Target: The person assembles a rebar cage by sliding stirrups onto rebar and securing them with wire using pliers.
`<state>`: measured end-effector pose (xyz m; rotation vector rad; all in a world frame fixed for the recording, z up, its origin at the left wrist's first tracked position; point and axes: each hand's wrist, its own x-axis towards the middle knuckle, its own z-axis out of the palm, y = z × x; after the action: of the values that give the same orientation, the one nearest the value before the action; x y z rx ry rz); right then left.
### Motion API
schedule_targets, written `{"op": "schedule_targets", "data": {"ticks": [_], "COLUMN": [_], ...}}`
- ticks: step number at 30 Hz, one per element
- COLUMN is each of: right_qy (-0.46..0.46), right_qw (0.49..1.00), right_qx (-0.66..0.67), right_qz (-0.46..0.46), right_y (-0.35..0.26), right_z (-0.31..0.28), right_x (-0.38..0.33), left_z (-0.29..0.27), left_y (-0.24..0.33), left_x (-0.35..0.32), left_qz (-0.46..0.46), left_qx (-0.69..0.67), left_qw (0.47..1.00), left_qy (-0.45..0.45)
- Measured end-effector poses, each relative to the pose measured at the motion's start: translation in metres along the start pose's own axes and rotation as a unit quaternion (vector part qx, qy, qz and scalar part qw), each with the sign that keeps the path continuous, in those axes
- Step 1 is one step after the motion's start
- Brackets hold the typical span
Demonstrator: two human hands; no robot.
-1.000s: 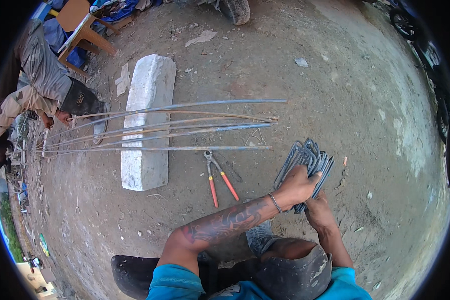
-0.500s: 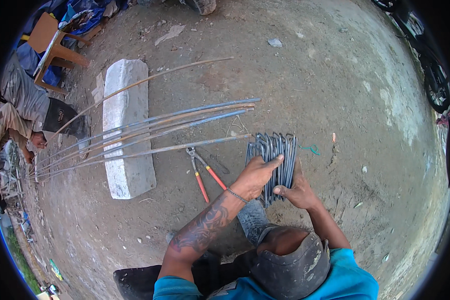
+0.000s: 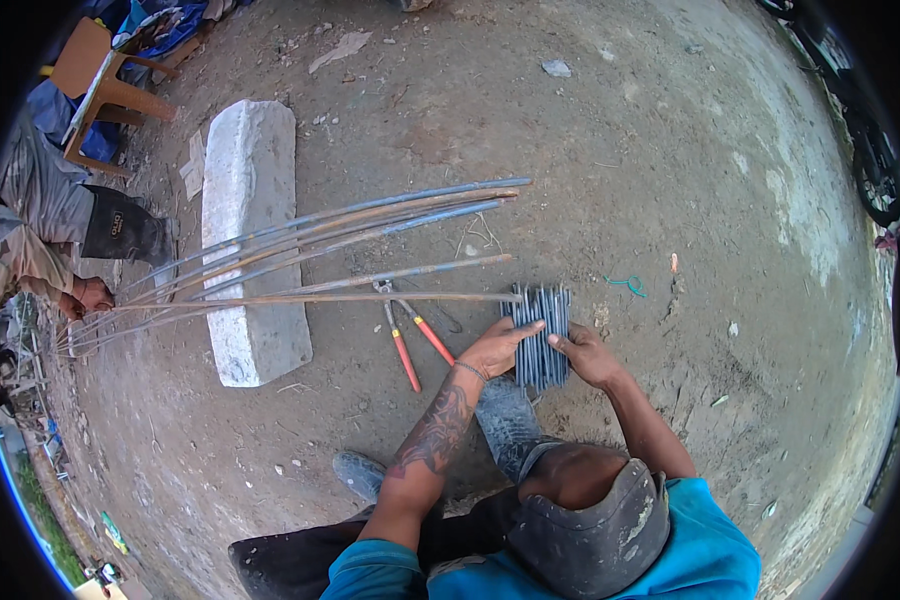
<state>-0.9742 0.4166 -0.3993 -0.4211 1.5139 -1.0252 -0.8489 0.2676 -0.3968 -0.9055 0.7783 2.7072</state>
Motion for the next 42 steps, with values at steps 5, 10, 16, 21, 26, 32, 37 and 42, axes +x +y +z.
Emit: {"op": "schedule_targets", "data": {"ticks": [5, 10, 16, 21, 26, 32, 37, 42], "right_qy": [0.04, 0.166, 0.094, 0.023, 0.02, 0.031, 0.021, 0.038], "right_qw": [0.999, 0.978, 0.992, 0.996, 0.997, 0.995, 0.995, 0.998], "right_qx": [0.003, -0.122, -0.088, 0.085, -0.024, -0.033, -0.032, 0.031], "right_qz": [0.016, 0.006, 0.0, -0.008, 0.077, 0.088, 0.089, -0.027], "right_y": [-0.007, 0.021, 0.042, 0.002, -0.032, 0.009, -0.001, -0.01], "right_z": [0.02, 0.019, 0.003, 0.02, 0.019, 0.017, 0.018, 0.025], "right_x": [-0.009, -0.005, 0.01, -0.017, 0.0, 0.021, 0.015, 0.009], "left_z": [-0.014, -0.017, -0.016, -0.004, -0.016, -0.034, -0.019, -0.011], "left_y": [-0.023, -0.025, -0.02, -0.021, -0.015, -0.034, -0.018, -0.015], "left_x": [-0.004, -0.003, 0.001, -0.011, -0.008, 0.008, -0.002, -0.006], "left_qz": [0.053, 0.095, 0.14, 0.06, 0.015, 0.062, 0.054, 0.033], "left_qx": [0.114, 0.25, 0.306, 0.269, 0.294, 0.282, 0.331, 0.366], "left_qw": [0.991, 0.962, 0.941, 0.958, 0.953, 0.956, 0.941, 0.928], "left_qy": [0.045, 0.046, 0.041, 0.075, 0.079, 0.048, 0.045, 0.065]}}
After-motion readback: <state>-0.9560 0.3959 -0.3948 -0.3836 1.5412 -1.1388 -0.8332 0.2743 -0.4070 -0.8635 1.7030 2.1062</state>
